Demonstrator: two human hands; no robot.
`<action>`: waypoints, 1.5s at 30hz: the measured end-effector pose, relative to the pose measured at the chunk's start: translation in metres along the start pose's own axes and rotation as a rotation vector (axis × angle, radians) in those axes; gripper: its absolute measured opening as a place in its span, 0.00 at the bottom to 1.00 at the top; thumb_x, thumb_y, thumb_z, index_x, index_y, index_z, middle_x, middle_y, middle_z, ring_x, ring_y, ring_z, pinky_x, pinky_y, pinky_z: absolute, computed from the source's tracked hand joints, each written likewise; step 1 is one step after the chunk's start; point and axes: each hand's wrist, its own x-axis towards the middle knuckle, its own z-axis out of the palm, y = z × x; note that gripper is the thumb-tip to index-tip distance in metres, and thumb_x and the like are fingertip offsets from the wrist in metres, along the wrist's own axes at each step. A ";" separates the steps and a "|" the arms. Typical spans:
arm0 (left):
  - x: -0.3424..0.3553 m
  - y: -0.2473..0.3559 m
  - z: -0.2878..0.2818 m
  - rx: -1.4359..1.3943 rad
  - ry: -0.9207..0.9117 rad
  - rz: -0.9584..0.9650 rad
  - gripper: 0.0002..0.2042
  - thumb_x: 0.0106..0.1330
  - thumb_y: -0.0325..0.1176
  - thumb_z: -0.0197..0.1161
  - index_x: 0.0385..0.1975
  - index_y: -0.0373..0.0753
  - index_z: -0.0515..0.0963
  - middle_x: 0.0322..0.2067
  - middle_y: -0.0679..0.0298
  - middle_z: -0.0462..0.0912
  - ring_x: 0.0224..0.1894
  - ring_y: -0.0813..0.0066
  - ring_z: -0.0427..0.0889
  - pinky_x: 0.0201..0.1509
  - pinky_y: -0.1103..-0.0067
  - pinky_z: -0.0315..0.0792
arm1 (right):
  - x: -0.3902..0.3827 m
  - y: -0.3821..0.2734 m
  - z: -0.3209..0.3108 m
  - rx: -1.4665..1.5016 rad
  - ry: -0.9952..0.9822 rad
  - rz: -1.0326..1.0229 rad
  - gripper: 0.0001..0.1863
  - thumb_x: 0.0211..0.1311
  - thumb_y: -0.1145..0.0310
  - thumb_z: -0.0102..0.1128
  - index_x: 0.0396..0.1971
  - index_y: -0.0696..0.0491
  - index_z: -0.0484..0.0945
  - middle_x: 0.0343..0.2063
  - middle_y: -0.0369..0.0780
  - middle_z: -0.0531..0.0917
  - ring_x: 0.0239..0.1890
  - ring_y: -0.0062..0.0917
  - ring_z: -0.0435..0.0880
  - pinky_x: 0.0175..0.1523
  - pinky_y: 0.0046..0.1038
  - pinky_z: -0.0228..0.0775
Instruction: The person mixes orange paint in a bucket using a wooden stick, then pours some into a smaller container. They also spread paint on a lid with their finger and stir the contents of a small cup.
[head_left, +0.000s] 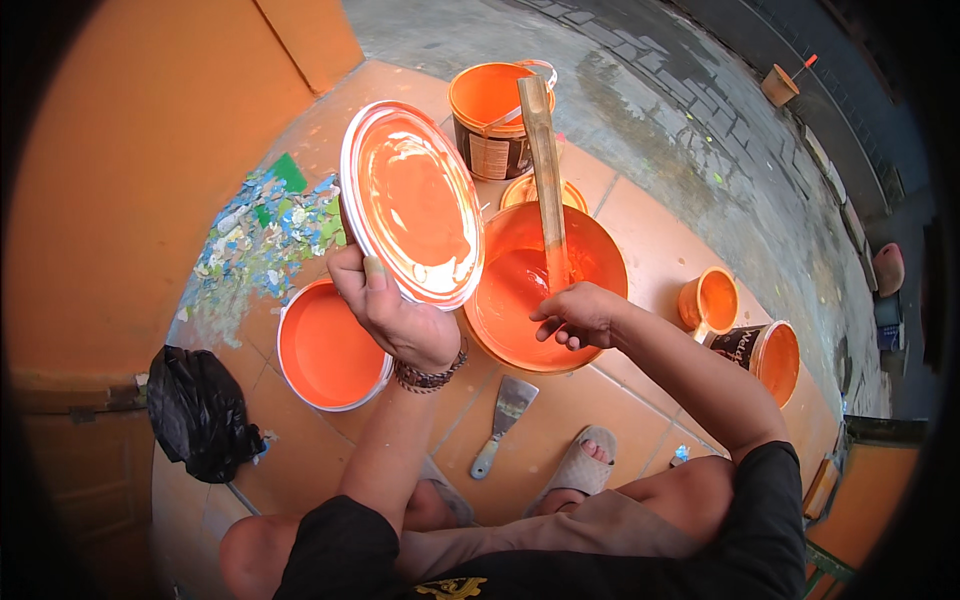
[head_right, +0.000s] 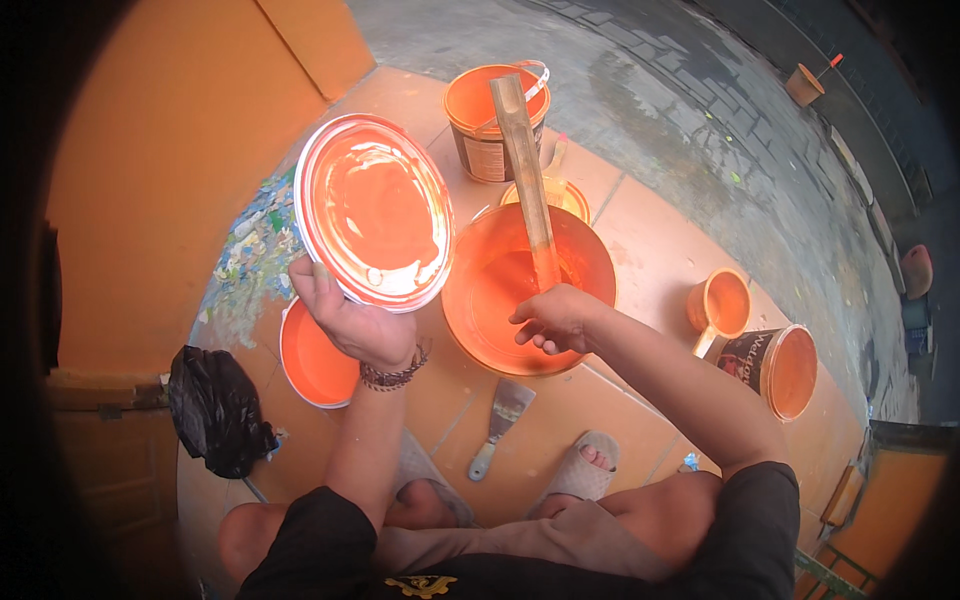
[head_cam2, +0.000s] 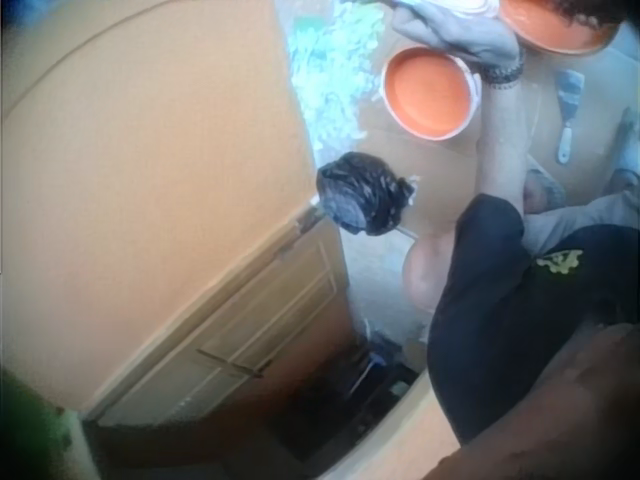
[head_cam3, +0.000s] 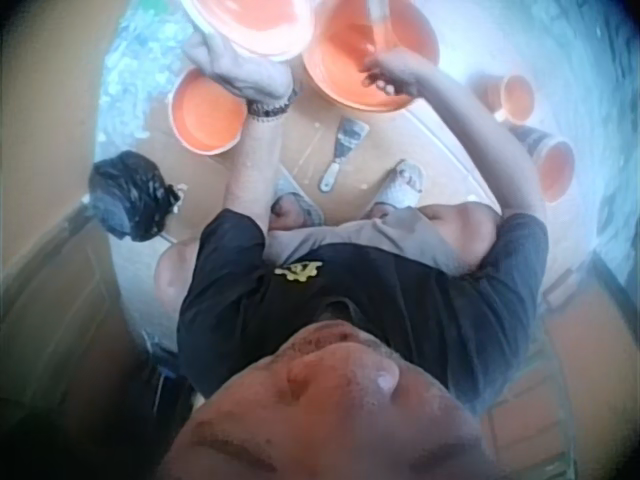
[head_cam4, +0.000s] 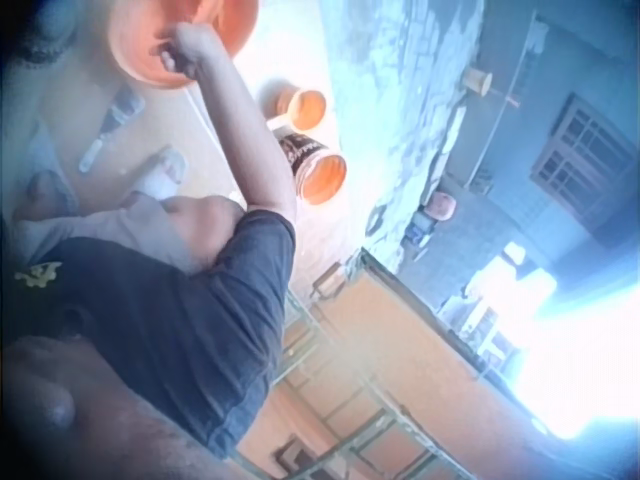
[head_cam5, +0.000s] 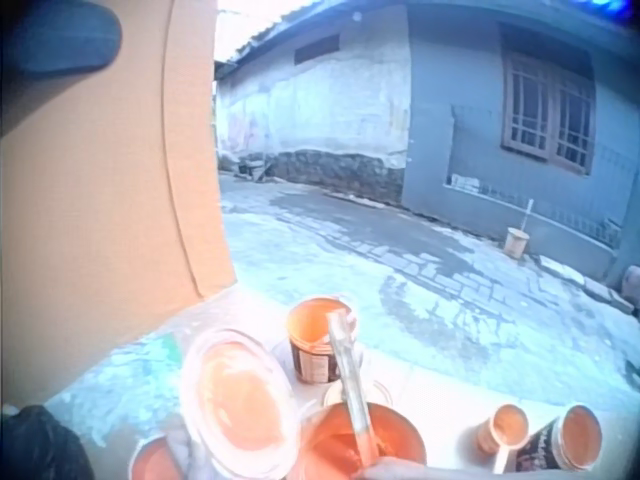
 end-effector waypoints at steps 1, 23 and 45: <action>0.002 -0.001 -0.001 -0.043 0.001 -0.051 0.15 0.67 0.38 0.38 0.30 0.30 0.65 0.36 0.61 0.64 0.39 0.75 0.66 0.50 0.76 0.61 | -0.012 0.000 0.002 -0.074 0.030 -0.074 0.16 0.58 0.67 0.56 0.43 0.61 0.70 0.25 0.40 0.78 0.17 0.17 0.71 0.18 0.19 0.63; -0.039 0.024 0.009 -0.288 -0.134 -0.228 0.11 0.67 0.35 0.40 0.33 0.31 0.63 0.36 0.60 0.67 0.40 0.77 0.67 0.50 0.77 0.64 | -0.032 0.022 0.035 -0.294 0.183 -0.914 0.47 0.63 0.33 0.18 0.67 0.60 0.37 0.67 0.53 0.25 0.69 0.44 0.17 0.71 0.42 0.21; -0.053 0.027 0.016 -0.431 -0.167 -0.203 0.10 0.65 0.35 0.43 0.33 0.33 0.58 0.57 0.30 0.58 0.62 0.47 0.61 0.60 0.59 0.60 | -0.030 0.019 0.054 -0.257 0.032 -0.724 0.56 0.53 0.23 0.11 0.67 0.58 0.27 0.68 0.50 0.24 0.69 0.39 0.16 0.69 0.48 0.17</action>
